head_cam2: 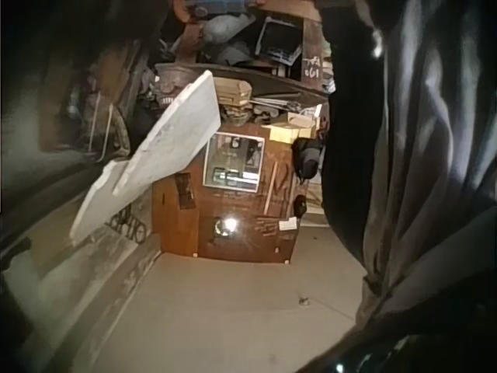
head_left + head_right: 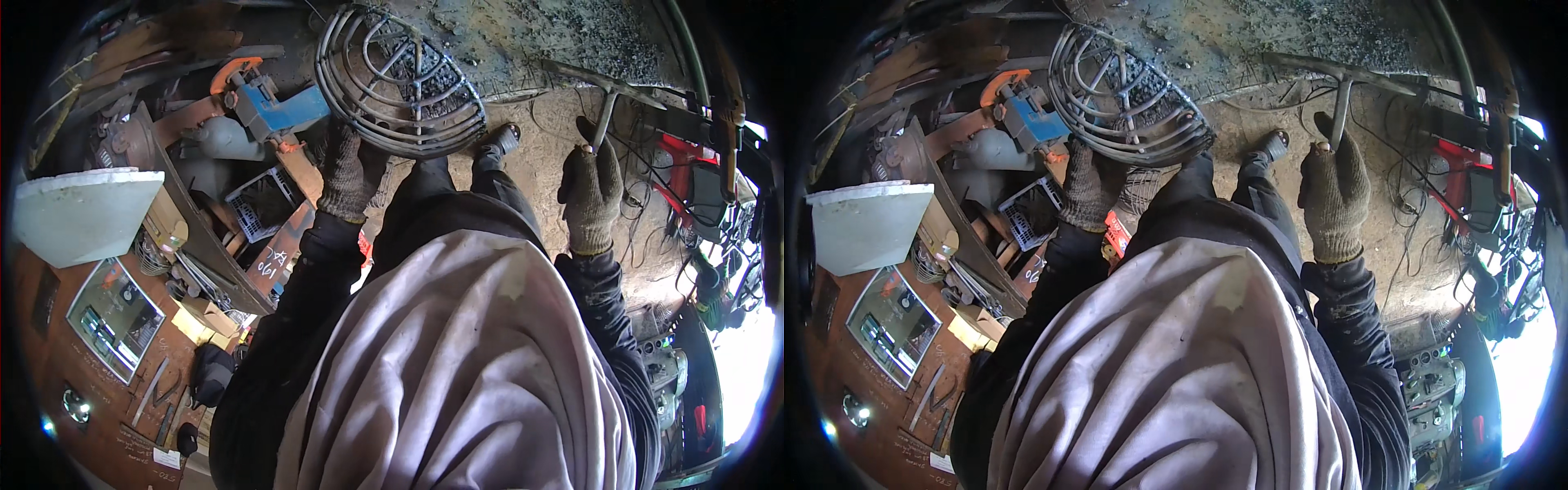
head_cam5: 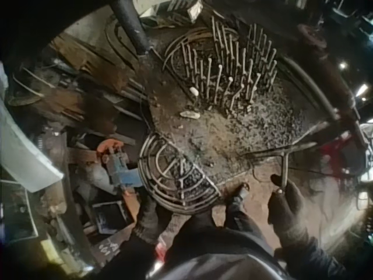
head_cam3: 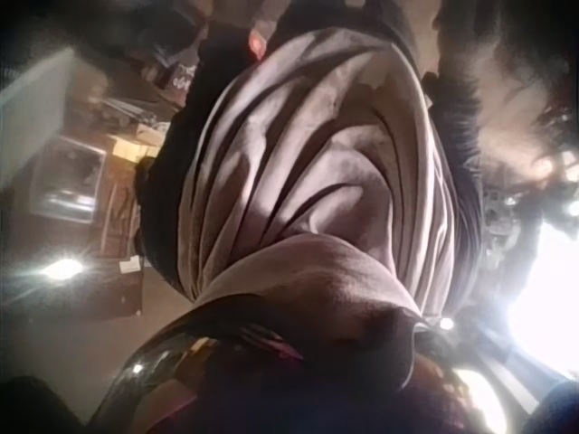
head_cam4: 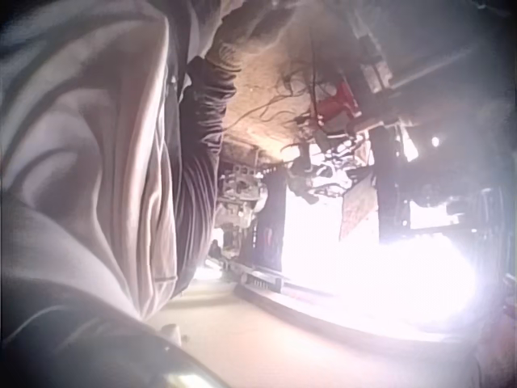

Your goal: The person shapes a metal wire structure by hammering it, smooths edges with an angle grinder, and joins the metal pieces together using a welding tool.

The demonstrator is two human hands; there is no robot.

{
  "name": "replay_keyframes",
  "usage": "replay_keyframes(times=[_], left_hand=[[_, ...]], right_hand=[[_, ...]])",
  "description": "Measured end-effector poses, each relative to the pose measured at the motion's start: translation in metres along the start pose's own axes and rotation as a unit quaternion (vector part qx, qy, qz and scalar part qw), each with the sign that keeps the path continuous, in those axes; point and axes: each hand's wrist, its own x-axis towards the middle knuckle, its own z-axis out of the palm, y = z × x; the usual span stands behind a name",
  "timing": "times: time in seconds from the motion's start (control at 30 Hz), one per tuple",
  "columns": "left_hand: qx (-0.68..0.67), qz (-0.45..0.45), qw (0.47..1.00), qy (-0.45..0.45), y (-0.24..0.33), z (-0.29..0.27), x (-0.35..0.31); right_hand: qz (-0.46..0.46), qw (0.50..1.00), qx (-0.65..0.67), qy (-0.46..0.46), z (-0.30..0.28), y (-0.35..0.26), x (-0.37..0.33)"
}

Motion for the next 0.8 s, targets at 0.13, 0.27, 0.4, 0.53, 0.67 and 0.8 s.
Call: replay_keyframes(times=[0.13,0.27,0.4,0.53,0.67,0.8], left_hand=[[-0.024,-0.020,0.999,0.012,-0.001,0.002,-0.001],[-0.032,-0.011,0.999,-0.024,0.002,0.015,-0.002],[-0.040,-0.007,0.999,-0.023,0.003,0.017,0.000],[-0.020,-0.009,1.000,-0.021,0.006,0.022,-0.003],[-0.011,-0.003,1.000,-0.002,0.003,0.018,-0.006],[0.017,0.037,0.999,0.002,0.003,0.024,-0.012]], right_hand=[[0.011,1.000,-0.026,0.014,0.001,0.002,0.002],[0.015,0.999,-0.027,0.020,0.004,0.001,0.004],[0.004,0.997,-0.063,0.045,0.004,0.003,0.005],[0.001,0.992,-0.109,0.066,-0.005,0.015,0.013],[-0.099,0.961,-0.239,0.101,-0.016,0.019,0.019],[-0.178,0.964,-0.192,0.055,-0.011,-0.001,-0.004]])
